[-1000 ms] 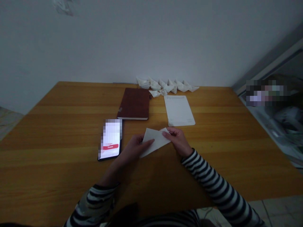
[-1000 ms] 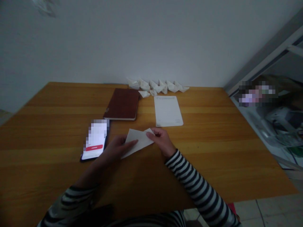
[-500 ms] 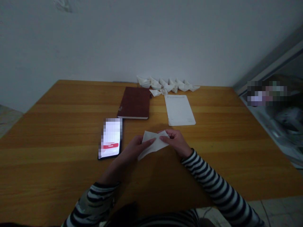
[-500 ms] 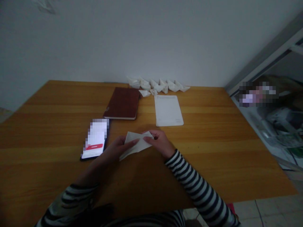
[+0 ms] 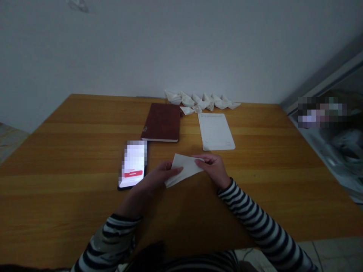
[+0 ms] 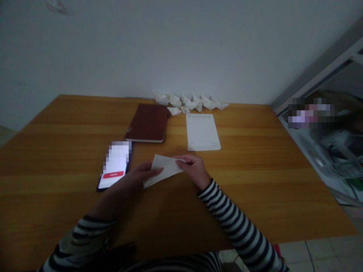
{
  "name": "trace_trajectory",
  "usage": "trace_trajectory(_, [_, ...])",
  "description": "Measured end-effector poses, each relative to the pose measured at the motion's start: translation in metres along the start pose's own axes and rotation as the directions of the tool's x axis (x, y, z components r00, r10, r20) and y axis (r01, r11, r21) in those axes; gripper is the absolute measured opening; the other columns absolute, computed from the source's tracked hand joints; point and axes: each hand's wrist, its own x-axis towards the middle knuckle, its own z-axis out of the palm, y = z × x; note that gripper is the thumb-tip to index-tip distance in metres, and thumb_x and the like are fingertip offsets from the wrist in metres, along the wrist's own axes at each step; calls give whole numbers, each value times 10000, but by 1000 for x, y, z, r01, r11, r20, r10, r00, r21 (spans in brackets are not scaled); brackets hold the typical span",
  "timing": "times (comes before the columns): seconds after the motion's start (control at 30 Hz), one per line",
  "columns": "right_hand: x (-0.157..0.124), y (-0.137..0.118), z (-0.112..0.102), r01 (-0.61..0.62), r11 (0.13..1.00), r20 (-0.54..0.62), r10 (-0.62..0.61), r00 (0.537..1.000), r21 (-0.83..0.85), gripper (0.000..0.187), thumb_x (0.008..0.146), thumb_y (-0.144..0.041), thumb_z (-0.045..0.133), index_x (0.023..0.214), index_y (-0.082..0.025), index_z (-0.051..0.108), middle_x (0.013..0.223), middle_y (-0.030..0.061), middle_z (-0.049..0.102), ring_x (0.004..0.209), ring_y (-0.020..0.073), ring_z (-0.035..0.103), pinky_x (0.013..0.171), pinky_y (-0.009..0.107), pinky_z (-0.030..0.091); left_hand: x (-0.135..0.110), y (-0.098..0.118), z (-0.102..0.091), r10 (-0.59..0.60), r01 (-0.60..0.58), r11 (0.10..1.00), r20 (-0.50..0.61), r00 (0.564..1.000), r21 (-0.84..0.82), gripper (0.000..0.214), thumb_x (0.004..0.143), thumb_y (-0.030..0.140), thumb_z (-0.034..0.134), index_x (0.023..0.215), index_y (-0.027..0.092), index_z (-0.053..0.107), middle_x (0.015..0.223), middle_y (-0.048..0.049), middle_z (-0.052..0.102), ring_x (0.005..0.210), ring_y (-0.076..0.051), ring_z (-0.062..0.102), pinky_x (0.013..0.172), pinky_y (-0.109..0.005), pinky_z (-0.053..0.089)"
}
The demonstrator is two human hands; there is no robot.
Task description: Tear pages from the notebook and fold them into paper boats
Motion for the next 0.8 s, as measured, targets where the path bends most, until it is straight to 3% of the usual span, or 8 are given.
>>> trace_trajectory(0.27, [0,4,-3,18,999,3,-18,1000,-37,199,716,-354,815,882,-245,809,904,56,805,755,183,726,707,334,590,-2,1,1,-39,37,998,-34,999,-46,315,775,344,786,999,128,736,821,-85,775,672,-168,702,617,-261,528])
trace_trajectory(0.4, [-1,3,-5,11,998,76,-7,997,-61,249,740,-365,795,959,-248,801,978,62,801,796,198,736,751,365,596,-1,1,0,-31,27,998,-60,998,-65,327,768,339,794,1011,128,738,843,-89,779,671,-161,702,621,-253,530])
trace_trajectory(0.5, [-3,-2,-7,18,997,163,-6,987,-70,315,759,-413,788,1038,-267,781,1092,54,778,936,229,733,861,415,583,-1,3,-2,-30,24,997,-76,997,-75,347,748,346,816,1010,131,742,862,-89,784,694,-165,712,646,-250,537])
trace_trajectory(0.63, [-3,-5,-11,-15,1000,268,17,963,-12,343,907,-494,627,1168,-296,731,1212,32,736,1114,226,682,1030,443,491,-3,5,-3,-24,16,997,-92,995,-80,361,754,363,813,1026,136,743,886,-91,790,714,-176,719,658,-255,545])
trace_trajectory(0.8, [0,1,-16,-21,1000,266,18,964,7,329,921,-503,610,1109,-276,757,1183,44,744,1079,216,678,1006,407,477,-5,6,-3,-14,7,996,-75,997,-85,358,761,354,807,1038,137,741,888,-91,790,721,-174,720,656,-250,549])
